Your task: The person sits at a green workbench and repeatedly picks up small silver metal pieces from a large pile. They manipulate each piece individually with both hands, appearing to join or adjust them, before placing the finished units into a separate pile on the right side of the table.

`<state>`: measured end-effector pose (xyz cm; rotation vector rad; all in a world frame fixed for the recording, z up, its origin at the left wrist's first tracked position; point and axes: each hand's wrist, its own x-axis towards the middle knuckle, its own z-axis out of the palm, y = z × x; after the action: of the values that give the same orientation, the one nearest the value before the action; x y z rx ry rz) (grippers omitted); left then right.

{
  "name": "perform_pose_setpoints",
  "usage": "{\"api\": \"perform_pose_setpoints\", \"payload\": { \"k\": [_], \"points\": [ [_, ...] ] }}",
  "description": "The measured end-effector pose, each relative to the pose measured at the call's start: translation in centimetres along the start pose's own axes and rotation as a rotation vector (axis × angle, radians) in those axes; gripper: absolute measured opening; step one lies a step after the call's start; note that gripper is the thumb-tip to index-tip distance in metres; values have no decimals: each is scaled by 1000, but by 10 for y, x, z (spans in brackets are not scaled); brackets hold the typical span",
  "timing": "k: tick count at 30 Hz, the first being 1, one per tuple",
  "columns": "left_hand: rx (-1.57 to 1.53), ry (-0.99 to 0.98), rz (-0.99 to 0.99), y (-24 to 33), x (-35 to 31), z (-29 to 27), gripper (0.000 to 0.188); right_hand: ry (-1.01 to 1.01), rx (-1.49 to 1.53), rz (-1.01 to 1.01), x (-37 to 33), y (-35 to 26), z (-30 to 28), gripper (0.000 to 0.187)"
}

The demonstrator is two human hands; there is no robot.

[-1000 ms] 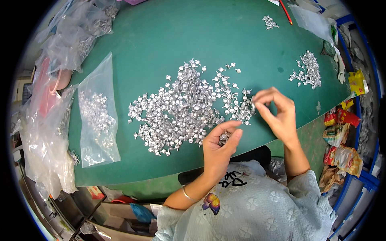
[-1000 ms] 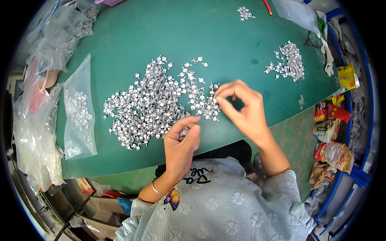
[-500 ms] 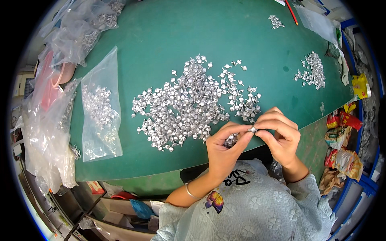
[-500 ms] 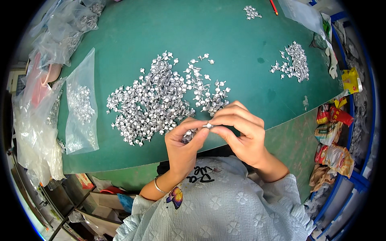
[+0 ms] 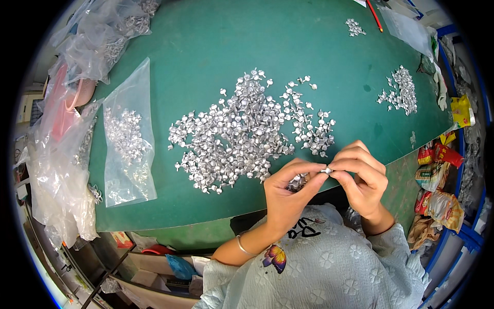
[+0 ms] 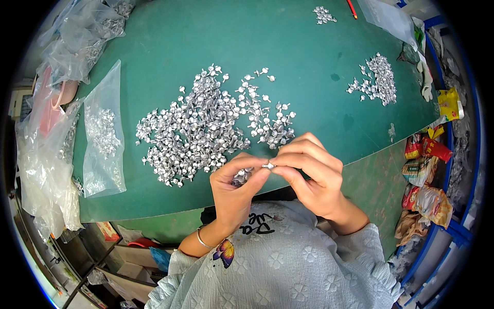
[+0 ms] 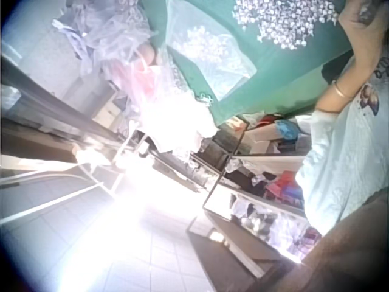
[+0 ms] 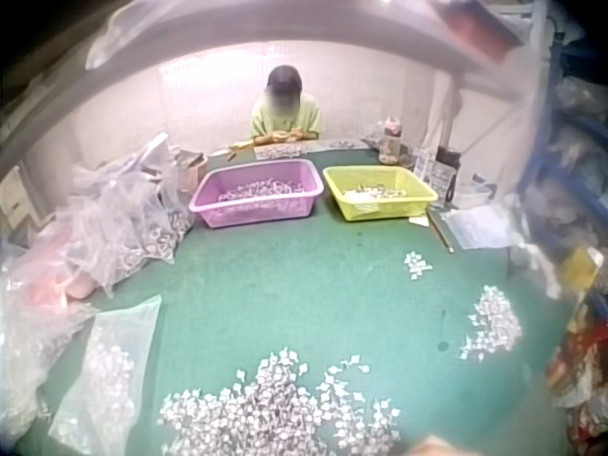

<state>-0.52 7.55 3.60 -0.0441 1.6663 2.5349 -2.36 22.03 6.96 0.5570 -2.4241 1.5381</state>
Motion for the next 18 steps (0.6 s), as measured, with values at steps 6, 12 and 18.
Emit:
{"api": "perform_pose_setpoints", "payload": {
  "k": [6, 12, 18],
  "points": [
    [-18, -7, -69, 0, -1, 0, 16, -13, 45, 63, -2, 2, -2, 11],
    [-27, 103, -346, 3, 0, 3, 14, 39, 32, 259, -6, 29, -16, 5],
    [-193, 77, -463, 0, 0, -2, 21, 412, -755, 316, -4, 106, -87, 8]
  ]
}}
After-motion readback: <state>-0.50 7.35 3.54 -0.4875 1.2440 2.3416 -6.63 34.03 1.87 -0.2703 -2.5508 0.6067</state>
